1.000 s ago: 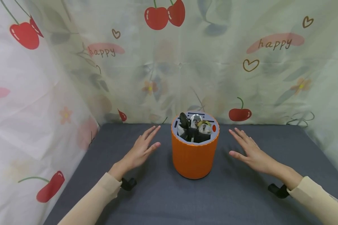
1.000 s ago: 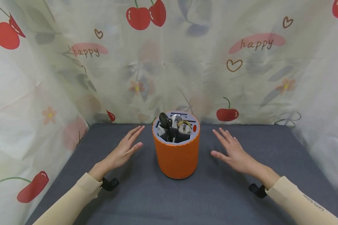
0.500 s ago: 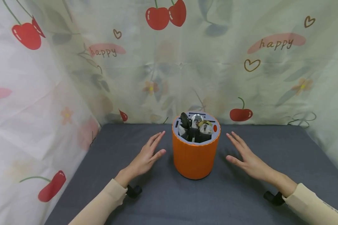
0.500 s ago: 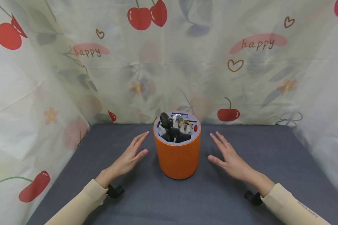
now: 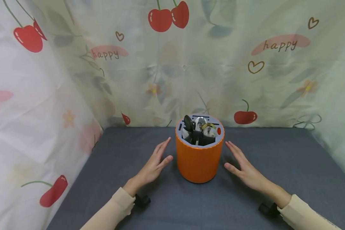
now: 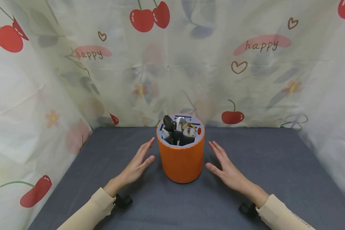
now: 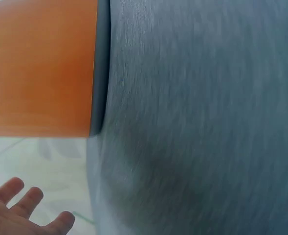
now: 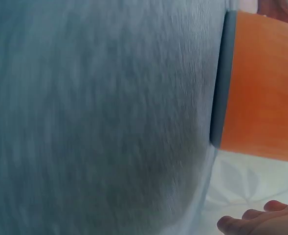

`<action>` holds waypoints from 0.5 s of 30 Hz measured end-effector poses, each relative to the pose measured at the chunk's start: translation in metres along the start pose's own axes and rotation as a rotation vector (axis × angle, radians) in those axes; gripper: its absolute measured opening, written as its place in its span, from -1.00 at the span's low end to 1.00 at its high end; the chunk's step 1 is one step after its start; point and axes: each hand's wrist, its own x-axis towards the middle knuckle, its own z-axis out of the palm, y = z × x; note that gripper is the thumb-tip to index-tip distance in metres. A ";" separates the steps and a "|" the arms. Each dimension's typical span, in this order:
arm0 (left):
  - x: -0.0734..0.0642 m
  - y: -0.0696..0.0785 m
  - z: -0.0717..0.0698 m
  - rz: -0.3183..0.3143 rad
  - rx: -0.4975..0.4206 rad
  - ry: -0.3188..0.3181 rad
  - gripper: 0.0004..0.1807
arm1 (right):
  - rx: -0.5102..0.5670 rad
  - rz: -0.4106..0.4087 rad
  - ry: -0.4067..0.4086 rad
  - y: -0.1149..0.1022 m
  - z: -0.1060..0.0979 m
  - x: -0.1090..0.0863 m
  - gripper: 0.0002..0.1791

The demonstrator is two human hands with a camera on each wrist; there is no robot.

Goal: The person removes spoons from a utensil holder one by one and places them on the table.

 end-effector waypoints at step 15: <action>0.000 0.001 0.022 -0.024 -0.179 0.044 -0.25 | 0.124 0.013 0.017 0.003 0.019 0.004 -0.18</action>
